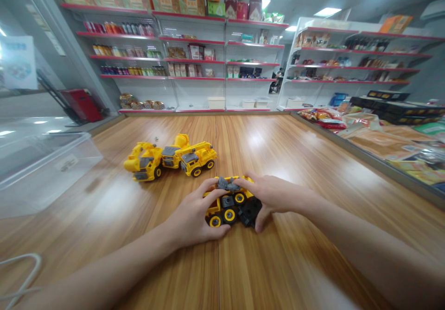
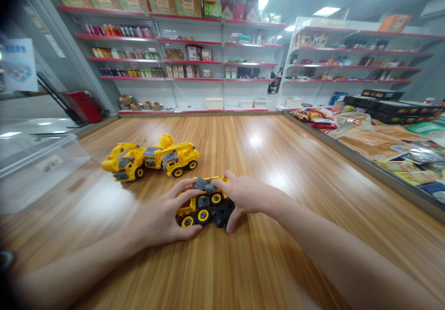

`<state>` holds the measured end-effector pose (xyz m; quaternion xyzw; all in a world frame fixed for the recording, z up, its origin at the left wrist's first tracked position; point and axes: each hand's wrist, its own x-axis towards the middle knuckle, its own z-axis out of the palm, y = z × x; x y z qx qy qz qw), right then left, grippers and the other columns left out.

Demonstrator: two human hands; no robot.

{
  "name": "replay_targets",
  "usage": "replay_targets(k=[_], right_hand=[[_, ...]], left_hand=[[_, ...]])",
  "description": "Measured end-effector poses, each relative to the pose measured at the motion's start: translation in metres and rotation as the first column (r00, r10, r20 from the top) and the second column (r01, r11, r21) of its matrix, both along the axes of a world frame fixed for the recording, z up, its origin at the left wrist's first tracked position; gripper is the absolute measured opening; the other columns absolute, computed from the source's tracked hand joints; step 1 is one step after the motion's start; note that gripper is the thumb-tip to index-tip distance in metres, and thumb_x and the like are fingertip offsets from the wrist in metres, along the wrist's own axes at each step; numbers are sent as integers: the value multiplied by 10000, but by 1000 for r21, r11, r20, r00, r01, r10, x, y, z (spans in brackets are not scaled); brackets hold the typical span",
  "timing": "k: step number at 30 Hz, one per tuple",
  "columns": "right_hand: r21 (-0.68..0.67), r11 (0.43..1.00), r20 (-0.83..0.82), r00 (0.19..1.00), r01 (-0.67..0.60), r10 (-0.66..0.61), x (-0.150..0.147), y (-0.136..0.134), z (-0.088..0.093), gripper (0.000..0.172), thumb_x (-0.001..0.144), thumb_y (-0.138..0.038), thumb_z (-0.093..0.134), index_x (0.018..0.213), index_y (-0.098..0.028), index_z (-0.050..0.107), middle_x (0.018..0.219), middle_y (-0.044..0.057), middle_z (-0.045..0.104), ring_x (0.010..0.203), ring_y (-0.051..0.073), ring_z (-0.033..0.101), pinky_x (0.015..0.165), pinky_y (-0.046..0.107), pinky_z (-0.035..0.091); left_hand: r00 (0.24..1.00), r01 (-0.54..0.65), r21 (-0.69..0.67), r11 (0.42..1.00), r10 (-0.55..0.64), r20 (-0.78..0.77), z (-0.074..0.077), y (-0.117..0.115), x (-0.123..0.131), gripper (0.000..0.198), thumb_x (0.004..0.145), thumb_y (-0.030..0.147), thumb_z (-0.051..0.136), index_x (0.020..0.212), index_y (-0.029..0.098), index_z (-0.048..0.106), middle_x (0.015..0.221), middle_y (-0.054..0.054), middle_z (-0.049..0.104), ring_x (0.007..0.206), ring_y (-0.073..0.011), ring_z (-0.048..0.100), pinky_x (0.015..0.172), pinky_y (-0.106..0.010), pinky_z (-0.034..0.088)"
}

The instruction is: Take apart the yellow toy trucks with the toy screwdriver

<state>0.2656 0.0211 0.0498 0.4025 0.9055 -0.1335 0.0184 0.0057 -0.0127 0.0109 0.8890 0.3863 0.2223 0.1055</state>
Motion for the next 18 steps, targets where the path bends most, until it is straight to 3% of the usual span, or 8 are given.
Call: replay_targets(k=[10, 14, 18], right_hand=[[37, 999, 22, 999, 38, -38, 36, -21, 0, 1153, 487, -582, 874, 1466, -319, 324, 1293, 121, 482, 928, 301, 658, 763, 360, 500], [40, 995, 9, 996, 86, -87, 74, -26, -4, 1165, 476, -561, 882, 1472, -326, 326, 1322, 116, 472, 980, 314, 647, 802, 368, 497], [-1, 989, -4, 989, 148, -148, 127, -21, -5, 1147, 483, -535, 885, 1473, -347, 336, 1365, 91, 458, 1073, 316, 618, 883, 359, 481]], left_hand=[[986, 84, 58, 995, -91, 136, -14, -7, 36, 640, 703, 431, 711, 1284, 216, 547, 1409, -113, 434, 1288, -271, 497, 1081, -373, 450], [973, 122, 84, 989, -136, 187, -16, -4, 73, 657, 690, 453, 710, 1278, 206, 554, 1380, -125, 457, 1236, -286, 532, 1059, -396, 470], [953, 172, 99, 980, -191, 234, -19, 10, 126, 639, 683, 454, 704, 1258, 214, 562, 1355, -116, 476, 1184, -291, 567, 1030, -396, 492]])
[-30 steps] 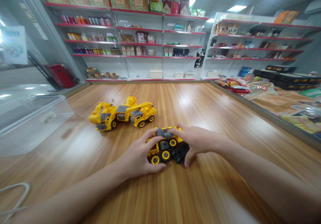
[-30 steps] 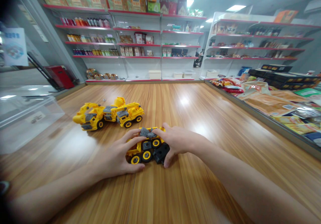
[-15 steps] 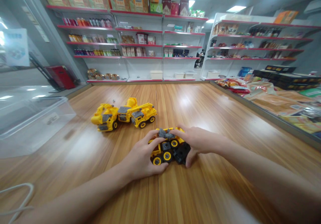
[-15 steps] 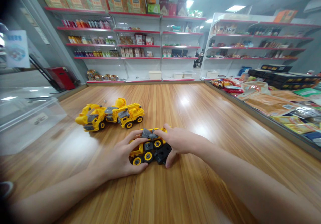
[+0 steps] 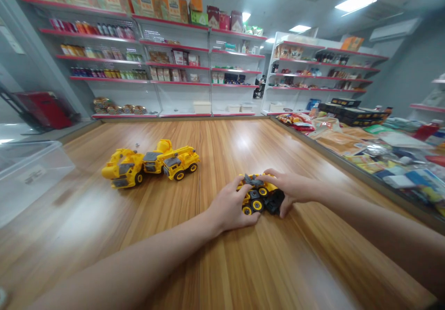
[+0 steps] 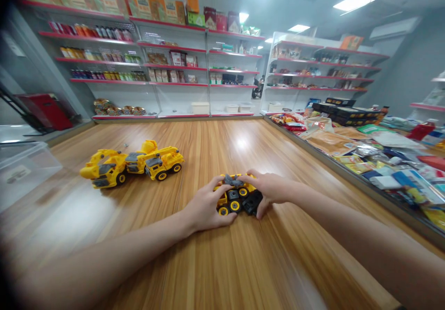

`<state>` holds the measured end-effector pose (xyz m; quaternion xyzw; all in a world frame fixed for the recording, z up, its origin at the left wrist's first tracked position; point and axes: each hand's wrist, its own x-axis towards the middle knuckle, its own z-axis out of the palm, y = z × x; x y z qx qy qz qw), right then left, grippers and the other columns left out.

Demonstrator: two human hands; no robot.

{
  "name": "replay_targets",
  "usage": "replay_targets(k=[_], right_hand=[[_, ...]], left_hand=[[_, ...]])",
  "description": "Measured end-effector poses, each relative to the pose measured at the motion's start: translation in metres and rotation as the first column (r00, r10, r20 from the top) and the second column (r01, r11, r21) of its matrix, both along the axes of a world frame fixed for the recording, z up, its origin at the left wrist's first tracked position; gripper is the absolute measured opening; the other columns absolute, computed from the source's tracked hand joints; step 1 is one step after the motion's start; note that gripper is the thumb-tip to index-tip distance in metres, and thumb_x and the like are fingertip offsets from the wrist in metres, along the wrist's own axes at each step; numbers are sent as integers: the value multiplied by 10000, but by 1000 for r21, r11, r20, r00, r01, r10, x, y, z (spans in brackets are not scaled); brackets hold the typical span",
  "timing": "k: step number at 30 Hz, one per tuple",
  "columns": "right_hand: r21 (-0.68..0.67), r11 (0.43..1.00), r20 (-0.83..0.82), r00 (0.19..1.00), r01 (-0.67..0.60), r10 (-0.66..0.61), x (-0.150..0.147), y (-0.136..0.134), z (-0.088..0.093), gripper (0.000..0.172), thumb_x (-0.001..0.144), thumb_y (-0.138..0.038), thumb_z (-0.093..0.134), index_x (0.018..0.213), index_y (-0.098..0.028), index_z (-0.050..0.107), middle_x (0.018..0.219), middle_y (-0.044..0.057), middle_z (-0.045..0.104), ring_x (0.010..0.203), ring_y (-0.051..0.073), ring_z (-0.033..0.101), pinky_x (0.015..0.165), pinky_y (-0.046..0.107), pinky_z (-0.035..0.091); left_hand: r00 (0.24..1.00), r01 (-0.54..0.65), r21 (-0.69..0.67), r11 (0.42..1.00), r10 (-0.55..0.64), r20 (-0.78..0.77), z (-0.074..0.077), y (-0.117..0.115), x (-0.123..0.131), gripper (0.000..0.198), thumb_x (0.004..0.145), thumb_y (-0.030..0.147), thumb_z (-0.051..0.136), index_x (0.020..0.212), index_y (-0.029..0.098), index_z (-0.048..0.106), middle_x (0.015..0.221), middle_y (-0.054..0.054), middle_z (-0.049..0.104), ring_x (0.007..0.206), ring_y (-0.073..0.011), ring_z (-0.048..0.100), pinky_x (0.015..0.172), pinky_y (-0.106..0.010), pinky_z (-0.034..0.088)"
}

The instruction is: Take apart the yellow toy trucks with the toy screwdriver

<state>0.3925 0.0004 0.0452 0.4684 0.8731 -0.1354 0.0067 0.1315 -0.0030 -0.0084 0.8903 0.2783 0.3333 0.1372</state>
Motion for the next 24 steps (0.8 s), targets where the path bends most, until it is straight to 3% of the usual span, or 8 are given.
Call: replay_targets(k=[4, 8, 12, 18, 24], right_hand=[[-25, 999, -7, 1000, 20, -20, 61, 13, 2, 1108, 535, -526, 852, 1487, -313, 327, 1386, 89, 457, 1171, 323, 563, 958, 368, 452], [-8, 998, 17, 998, 61, -61, 123, 28, 2, 1047, 589, -527, 818, 1489, -305, 330, 1425, 91, 452, 1241, 339, 516, 1012, 395, 418], [13, 992, 62, 990, 123, -123, 175, 40, -1, 1095, 558, -555, 829, 1494, -301, 320, 1454, 102, 443, 1249, 358, 517, 1036, 416, 402], [64, 967, 97, 963, 248, -253, 225, 39, -5, 1104, 556, -572, 829, 1498, -313, 314, 1493, 116, 404, 1229, 380, 541, 1021, 447, 418], [81, 944, 60, 944, 321, -326, 245, 25, -4, 1047, 573, -517, 835, 1479, -278, 369, 1429, 127, 463, 1186, 365, 573, 1001, 423, 438]], left_hand=[[1000, 17, 23, 1000, -18, 18, -3, 19, 62, 683, 678, 479, 702, 1289, 220, 540, 1344, -110, 485, 1133, -288, 596, 1017, -404, 499], [1000, 8, 46, 999, -7, -31, -4, 39, 125, 615, 680, 516, 682, 1189, 182, 598, 1305, -130, 497, 1030, -281, 636, 947, -402, 532], [999, 40, 53, 998, -38, -31, -2, 57, 175, 612, 676, 505, 689, 1189, 182, 600, 1284, -120, 514, 1021, -275, 641, 941, -387, 531], [994, 104, 47, 994, -102, -43, 0, 76, 226, 587, 684, 495, 698, 1182, 199, 609, 1275, -113, 545, 1050, -292, 635, 947, -395, 524], [983, 178, 34, 983, -177, -41, -1, 86, 256, 576, 684, 511, 711, 1171, 218, 619, 1275, -103, 549, 1061, -289, 634, 946, -383, 519]])
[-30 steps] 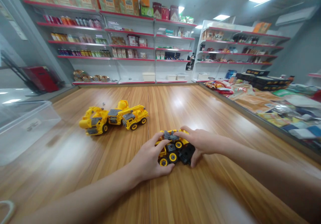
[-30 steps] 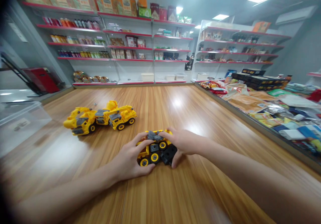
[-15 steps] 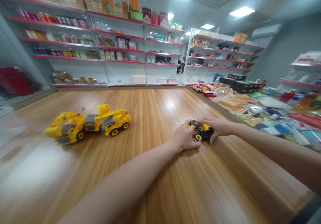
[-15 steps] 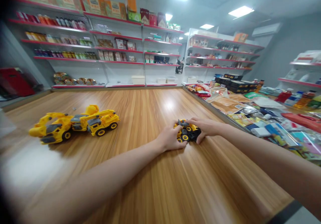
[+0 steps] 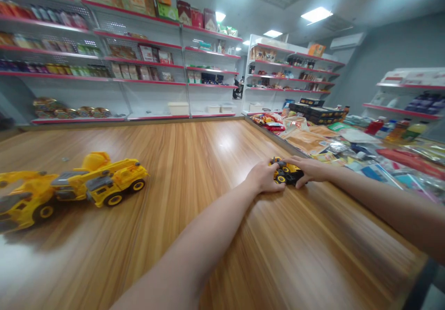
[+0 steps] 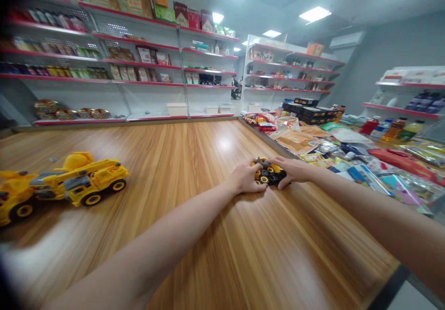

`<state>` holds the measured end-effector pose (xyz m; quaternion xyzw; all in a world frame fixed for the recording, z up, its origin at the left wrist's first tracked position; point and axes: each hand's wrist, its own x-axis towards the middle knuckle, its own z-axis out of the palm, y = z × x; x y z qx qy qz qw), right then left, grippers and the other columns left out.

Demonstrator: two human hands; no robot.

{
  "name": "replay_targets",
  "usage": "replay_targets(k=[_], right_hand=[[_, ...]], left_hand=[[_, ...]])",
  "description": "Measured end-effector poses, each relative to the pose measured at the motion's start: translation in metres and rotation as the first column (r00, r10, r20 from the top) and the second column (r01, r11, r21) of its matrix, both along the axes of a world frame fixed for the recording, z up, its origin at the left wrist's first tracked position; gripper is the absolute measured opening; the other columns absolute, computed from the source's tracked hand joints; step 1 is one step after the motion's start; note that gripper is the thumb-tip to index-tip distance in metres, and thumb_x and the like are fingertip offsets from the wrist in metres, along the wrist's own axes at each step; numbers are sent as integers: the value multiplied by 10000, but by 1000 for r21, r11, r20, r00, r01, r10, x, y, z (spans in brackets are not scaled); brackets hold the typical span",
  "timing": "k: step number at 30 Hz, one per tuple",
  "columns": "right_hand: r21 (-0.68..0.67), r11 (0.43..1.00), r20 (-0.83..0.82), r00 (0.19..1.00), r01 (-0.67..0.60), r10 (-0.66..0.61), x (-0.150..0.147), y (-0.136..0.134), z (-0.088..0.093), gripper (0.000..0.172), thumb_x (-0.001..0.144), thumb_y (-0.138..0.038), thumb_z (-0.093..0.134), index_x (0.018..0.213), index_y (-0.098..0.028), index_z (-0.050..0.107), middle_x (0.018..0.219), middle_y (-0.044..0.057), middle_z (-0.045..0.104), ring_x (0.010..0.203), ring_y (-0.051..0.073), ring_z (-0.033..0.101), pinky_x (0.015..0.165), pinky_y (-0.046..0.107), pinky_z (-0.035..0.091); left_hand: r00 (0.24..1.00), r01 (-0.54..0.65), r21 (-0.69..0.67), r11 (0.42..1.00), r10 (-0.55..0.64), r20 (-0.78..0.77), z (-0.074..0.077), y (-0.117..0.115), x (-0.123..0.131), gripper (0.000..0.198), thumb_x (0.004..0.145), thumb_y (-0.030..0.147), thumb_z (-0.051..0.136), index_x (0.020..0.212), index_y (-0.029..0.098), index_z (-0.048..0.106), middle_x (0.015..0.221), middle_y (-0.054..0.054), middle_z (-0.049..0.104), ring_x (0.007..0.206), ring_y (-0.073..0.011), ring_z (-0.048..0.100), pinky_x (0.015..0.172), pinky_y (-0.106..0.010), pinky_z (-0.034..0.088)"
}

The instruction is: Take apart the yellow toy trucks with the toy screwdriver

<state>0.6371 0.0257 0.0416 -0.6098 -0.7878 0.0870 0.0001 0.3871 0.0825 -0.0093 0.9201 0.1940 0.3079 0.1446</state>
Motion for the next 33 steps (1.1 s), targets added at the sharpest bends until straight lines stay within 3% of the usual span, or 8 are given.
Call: replay_targets(k=[8, 12, 15, 17, 20, 23, 28, 33], right_hand=[[25, 999, 13, 999, 45, -45, -1, -8, -1, 1108, 571, -566, 828, 1512, -284, 316, 1450, 146, 423, 1211, 392, 541, 1024, 454, 414], [48, 996, 47, 996, 76, -78, -3, -17, 11, 1201, 576, -599, 817, 1547, -222, 218, 1454, 195, 394, 1227, 395, 521, 1031, 458, 399], [123, 988, 86, 990, 97, -108, -12, -25, 27, 1190, 614, -633, 782, 1549, -188, 196, 1436, 214, 408, 1220, 390, 525, 1001, 453, 423], [240, 966, 75, 990, 96, -117, -31, -31, 34, 1058, 674, -648, 733, 1513, -183, 287, 1369, 198, 487, 1183, 369, 552, 962, 443, 450], [431, 899, -14, 997, 71, -73, -83, -36, 27, 634, 859, -568, 574, 1361, -190, 486, 1172, 142, 633, 1015, 281, 636, 895, 386, 477], [499, 866, -104, 995, 40, 13, -159, -36, 2, 327, 949, -415, 459, 1145, -200, 609, 952, 91, 703, 834, 217, 670, 776, 325, 480], [452, 887, -222, 951, -96, 216, -293, -19, -39, 232, 941, -318, 452, 967, -200, 650, 723, 30, 687, 624, 165, 628, 630, 271, 426], [437, 888, -311, 903, -142, 297, -406, 13, -48, 195, 918, -298, 482, 910, -197, 649, 767, 40, 709, 664, 171, 645, 614, 257, 404]], left_hand=[[995, 55, -27, 998, -52, 85, -1, 2, -3, 811, 633, 635, 738, 1326, 273, 524, 1375, -107, 459, 1174, -325, 568, 1008, -457, 467], [984, 49, -91, 995, -32, 176, 1, 1, -8, 889, 606, 654, 760, 1363, 276, 487, 1409, -127, 419, 1296, -345, 467, 1062, -469, 419], [968, 24, -182, 983, 23, 251, 2, 1, -14, 820, 722, 622, 693, 1391, 226, 433, 1374, -145, 459, 1310, -299, 462, 1088, -430, 401], [951, -27, -263, 964, 106, 291, -1, -1, -25, 680, 852, 561, 579, 1388, 182, 406, 1336, -166, 496, 1285, -272, 489, 1083, -431, 404], [915, -133, -387, 912, 263, 305, -9, -7, -57, 489, 949, 455, 445, 1312, 127, 437, 1258, -206, 553, 1196, -274, 560, 1000, -466, 468], [892, -200, -439, 876, 348, 287, -17, -20, -113, 336, 902, 319, 527, 1183, 136, 525, 1130, -165, 623, 1055, -245, 627, 910, -427, 524], [895, -269, -387, 882, 378, 239, -12, -52, -234, 185, 803, 199, 586, 980, 178, 636, 961, -71, 631, 891, -197, 632, 835, -374, 544], [871, -425, -216, 879, 463, 168, 2, -79, -339, 198, 793, 125, 542, 959, 202, 619, 956, -63, 586, 932, -213, 599, 868, -384, 519]])
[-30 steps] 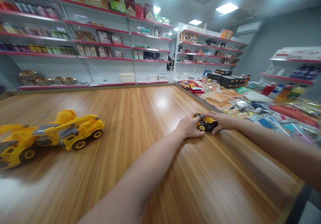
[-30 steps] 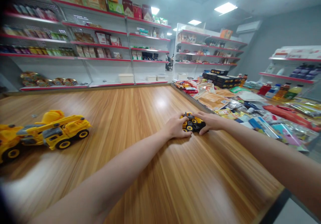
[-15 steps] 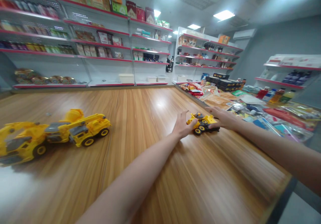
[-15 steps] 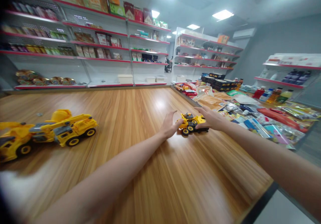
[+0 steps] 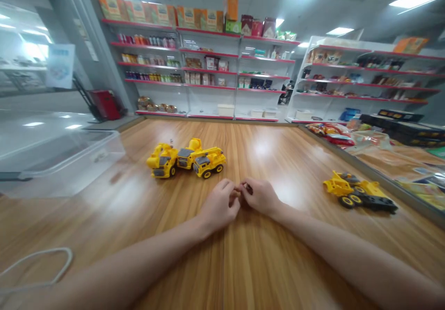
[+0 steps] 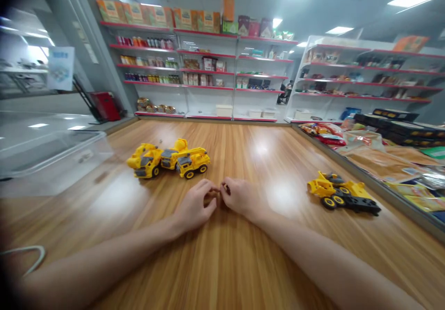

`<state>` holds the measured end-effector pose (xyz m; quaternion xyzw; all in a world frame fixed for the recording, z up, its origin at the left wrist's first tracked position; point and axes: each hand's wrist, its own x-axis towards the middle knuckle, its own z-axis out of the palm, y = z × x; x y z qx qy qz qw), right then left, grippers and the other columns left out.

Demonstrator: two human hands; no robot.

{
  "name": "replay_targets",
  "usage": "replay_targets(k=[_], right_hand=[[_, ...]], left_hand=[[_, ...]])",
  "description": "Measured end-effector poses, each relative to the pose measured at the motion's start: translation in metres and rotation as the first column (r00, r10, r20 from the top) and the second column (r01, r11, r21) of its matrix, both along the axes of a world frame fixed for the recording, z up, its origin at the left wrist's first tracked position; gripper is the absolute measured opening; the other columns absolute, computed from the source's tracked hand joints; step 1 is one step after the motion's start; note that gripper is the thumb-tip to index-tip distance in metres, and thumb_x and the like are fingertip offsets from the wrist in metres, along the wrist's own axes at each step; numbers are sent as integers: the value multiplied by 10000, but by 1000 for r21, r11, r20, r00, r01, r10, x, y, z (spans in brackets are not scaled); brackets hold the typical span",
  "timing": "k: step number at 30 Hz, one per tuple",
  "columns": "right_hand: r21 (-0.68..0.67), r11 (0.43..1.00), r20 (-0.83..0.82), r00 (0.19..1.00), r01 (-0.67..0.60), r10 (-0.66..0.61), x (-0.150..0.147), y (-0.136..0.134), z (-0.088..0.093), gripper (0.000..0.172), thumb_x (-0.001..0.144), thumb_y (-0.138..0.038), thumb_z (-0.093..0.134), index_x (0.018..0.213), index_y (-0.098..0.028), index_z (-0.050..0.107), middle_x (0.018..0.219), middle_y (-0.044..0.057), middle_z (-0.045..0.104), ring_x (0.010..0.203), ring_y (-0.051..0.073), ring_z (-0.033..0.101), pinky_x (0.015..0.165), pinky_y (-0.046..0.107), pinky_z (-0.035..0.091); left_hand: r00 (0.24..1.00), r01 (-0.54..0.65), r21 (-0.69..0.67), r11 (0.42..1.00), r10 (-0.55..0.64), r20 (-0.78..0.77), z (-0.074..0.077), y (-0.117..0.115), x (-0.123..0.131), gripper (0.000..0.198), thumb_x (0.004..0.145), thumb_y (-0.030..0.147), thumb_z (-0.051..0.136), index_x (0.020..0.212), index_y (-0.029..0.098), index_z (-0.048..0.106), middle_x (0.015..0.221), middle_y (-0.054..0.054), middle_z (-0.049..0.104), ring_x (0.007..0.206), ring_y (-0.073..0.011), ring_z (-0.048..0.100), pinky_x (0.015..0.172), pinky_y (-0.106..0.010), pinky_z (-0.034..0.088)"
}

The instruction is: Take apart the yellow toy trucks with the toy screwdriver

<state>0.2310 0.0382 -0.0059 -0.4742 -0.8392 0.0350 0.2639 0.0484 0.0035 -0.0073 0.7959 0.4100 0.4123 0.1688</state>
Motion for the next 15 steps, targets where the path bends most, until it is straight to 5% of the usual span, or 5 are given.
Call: replay_targets(k=[3, 7, 11, 15], right_hand=[[-17, 1000, -32, 999, -3, 2, -37, 12, 1, 192, 924, -302, 477, 922, -204, 642, 724, 23, 693, 633, 163, 630, 603, 254, 395], [-78, 997, -27, 999, -25, 23, -41, 13, 1, 151, 898, -299, 517, 900, -232, 652, 693, -13, 681, 616, 145, 618, 579, 238, 388], [-127, 991, 31, 999, 47, -43, -29, 10, 3, 170, 890, -294, 516, 926, -243, 674, 749, -4, 695, 648, 152, 621, 589, 248, 387], [-140, 990, 27, 1000, -8, 12, -25, 8, 4, 176, 873, -266, 520, 942, -236, 679, 734, -5, 684, 649, 152, 616, 597, 251, 395]], left_hand=[[976, -220, 60, 974, 218, 26, 1, 1, -42, 171, 810, 147, 550, 968, 212, 559, 973, -54, 563, 961, -219, 578, 888, -403, 505], [793, -570, -92, 816, 576, 198, -10, 24, -64, 441, 740, 208, 663, 1122, 180, 443, 1097, -82, 498, 1024, -231, 562, 924, -453, 499], [781, -549, -181, 816, 578, 237, -17, 39, -61, 694, 700, 213, 705, 1281, 170, 328, 1302, -150, 409, 1144, -250, 537, 1003, -473, 454], [814, -396, -323, 860, 491, 310, -12, 38, -61, 671, 747, 192, 659, 1317, 187, 306, 1296, -144, 517, 972, -196, 631, 901, -401, 516]])
